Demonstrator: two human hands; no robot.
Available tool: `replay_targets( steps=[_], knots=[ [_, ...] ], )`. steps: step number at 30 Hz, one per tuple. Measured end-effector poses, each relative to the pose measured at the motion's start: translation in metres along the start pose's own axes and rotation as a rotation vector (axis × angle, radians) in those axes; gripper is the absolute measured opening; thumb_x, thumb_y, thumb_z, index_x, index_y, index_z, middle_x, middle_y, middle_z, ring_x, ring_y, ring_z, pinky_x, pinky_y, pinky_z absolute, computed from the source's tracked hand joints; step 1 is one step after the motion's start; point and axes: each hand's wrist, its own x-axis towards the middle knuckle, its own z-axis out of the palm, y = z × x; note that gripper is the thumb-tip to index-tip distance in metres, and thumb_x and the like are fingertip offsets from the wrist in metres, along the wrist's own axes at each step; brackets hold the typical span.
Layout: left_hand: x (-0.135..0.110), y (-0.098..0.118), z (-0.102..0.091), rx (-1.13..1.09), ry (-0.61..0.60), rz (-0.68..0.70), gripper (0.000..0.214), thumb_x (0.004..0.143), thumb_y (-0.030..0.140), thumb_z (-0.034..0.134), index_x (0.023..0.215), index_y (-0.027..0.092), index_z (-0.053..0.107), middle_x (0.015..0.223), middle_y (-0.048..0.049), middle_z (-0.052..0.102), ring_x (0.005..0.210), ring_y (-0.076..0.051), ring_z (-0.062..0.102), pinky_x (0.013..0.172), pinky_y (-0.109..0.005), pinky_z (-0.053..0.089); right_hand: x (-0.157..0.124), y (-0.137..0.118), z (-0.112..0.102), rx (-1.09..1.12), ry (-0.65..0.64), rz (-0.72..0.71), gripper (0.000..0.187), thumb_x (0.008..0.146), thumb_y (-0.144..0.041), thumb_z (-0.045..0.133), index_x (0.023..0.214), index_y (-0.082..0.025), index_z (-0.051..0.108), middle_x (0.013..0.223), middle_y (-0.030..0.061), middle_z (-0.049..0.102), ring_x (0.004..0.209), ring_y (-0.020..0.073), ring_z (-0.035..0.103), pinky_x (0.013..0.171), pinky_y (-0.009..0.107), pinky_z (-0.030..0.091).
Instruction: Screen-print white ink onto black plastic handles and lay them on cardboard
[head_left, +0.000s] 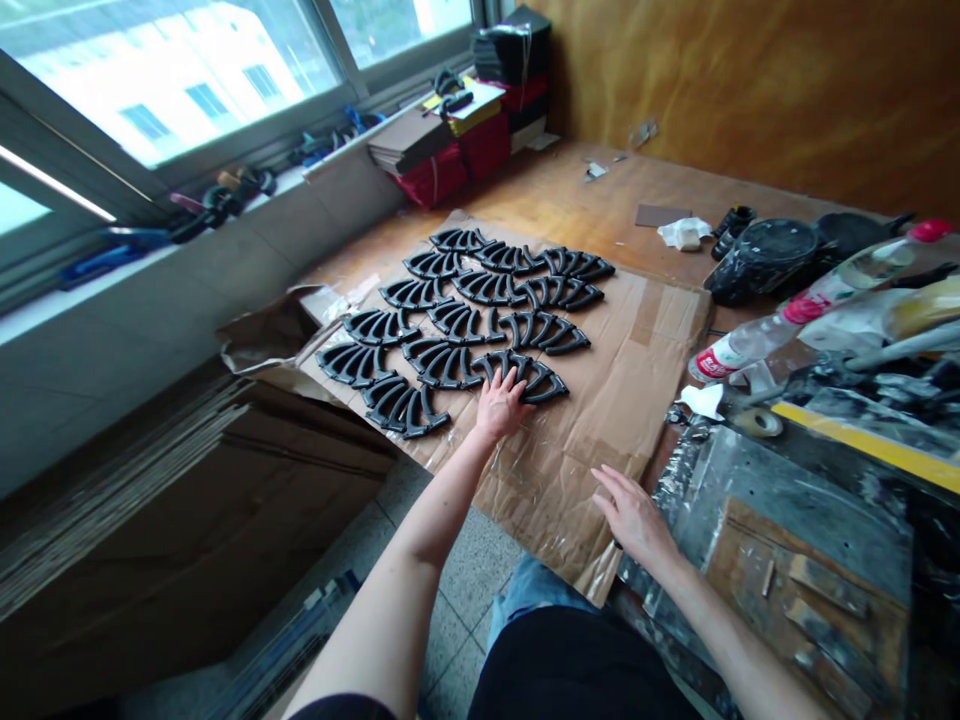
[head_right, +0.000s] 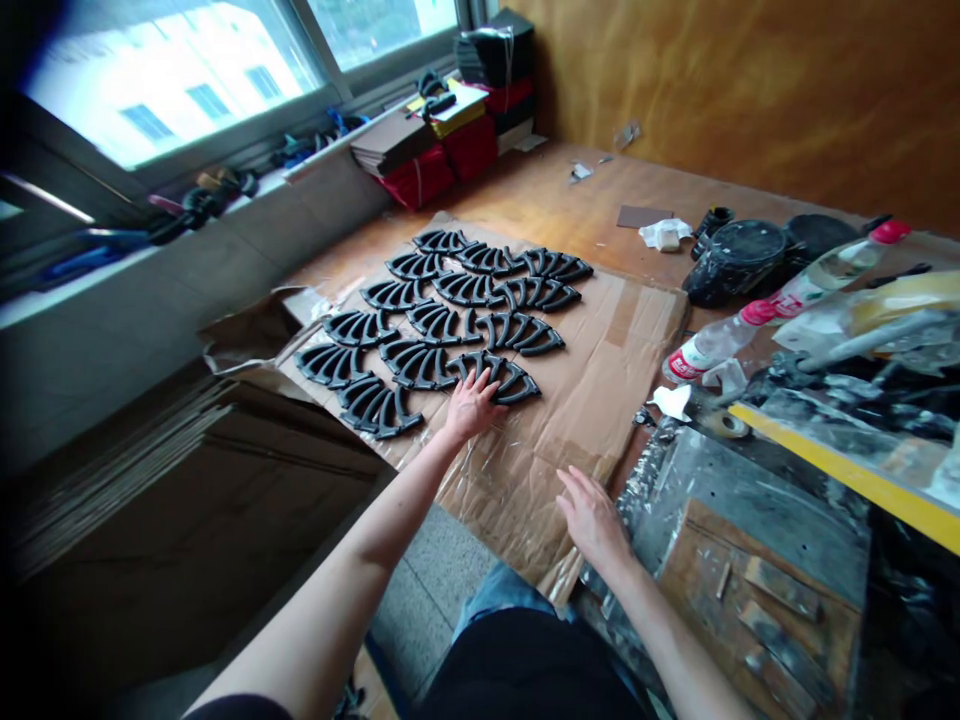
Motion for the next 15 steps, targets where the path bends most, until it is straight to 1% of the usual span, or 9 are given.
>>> replay_targets(
  steps=[3,5,7,9,11,13,15],
  knots=[
    [-0.017,0.007,0.012,-0.019,0.120,-0.023,0.060,0.089,0.040,0.056,0.145,0.024,0.042,0.156,-0.0107,0.033,0.146,-0.034,0.023,0.116,-0.056,0.024,0.000,0.005,0.006,-0.018,0.000,0.001,0.039,0.091,-0.027,0.048,0.127,-0.015,0.060,0.133,0.0143,0.059,0.120,0.0257,0.057,0.104,0.045,0.045],
    [-0.036,0.011,0.023,-0.051,0.202,-0.041,0.059,0.092,0.040,0.051,0.146,0.023,0.039,0.157,-0.0116,0.032,0.147,-0.031,0.021,0.117,-0.053,0.024,0.002,0.008,0.009,-0.050,0.003,-0.011,0.040,0.092,-0.027,0.047,0.126,-0.014,0.061,0.132,0.0145,0.059,0.119,0.0262,0.057,0.104,0.046,0.045],
    [-0.057,0.015,0.035,-0.094,0.259,-0.060,0.058,0.093,0.039,0.049,0.146,0.020,0.038,0.157,-0.0129,0.030,0.148,-0.029,0.018,0.117,-0.052,0.026,0.006,0.009,0.012,-0.101,0.000,-0.032,0.039,0.091,-0.026,0.047,0.125,-0.012,0.062,0.131,0.0153,0.060,0.118,0.0273,0.057,0.103,0.045,0.045],
    [-0.076,0.019,0.045,-0.128,0.284,-0.089,0.058,0.093,0.037,0.049,0.146,0.016,0.037,0.156,-0.0148,0.031,0.148,-0.029,0.017,0.117,-0.052,0.028,0.008,0.009,0.015,-0.161,-0.011,-0.053,0.039,0.090,-0.025,0.047,0.123,-0.010,0.063,0.129,0.0165,0.061,0.118,0.0288,0.057,0.102,0.045,0.046],
    [-0.088,0.021,0.051,-0.151,0.289,-0.110,0.056,0.094,0.035,0.047,0.145,0.014,0.038,0.155,-0.0159,0.034,0.148,-0.029,0.019,0.117,-0.053,0.029,0.009,0.009,0.017,-0.221,-0.019,-0.070,0.040,0.090,-0.025,0.047,0.123,-0.010,0.064,0.129,0.0173,0.061,0.117,0.0297,0.056,0.101,0.045,0.047],
    [-0.093,0.022,0.052,-0.162,0.288,-0.119,0.054,0.094,0.034,0.046,0.144,0.014,0.040,0.153,-0.0156,0.037,0.147,-0.029,0.022,0.117,-0.053,0.029,0.008,0.009,0.018,-0.267,-0.024,-0.088,0.040,0.090,-0.024,0.047,0.123,-0.010,0.064,0.129,0.0176,0.061,0.117,0.0296,0.056,0.100,0.043,0.047],
    [-0.092,0.021,0.051,-0.166,0.287,-0.123,0.051,0.095,0.034,0.046,0.142,0.014,0.042,0.151,-0.0147,0.040,0.146,-0.029,0.024,0.117,-0.053,0.029,0.006,0.009,0.019,-0.292,-0.029,-0.110,0.041,0.089,-0.024,0.047,0.124,-0.010,0.063,0.130,0.0179,0.060,0.117,0.0292,0.056,0.100,0.042,0.047]
  ],
)
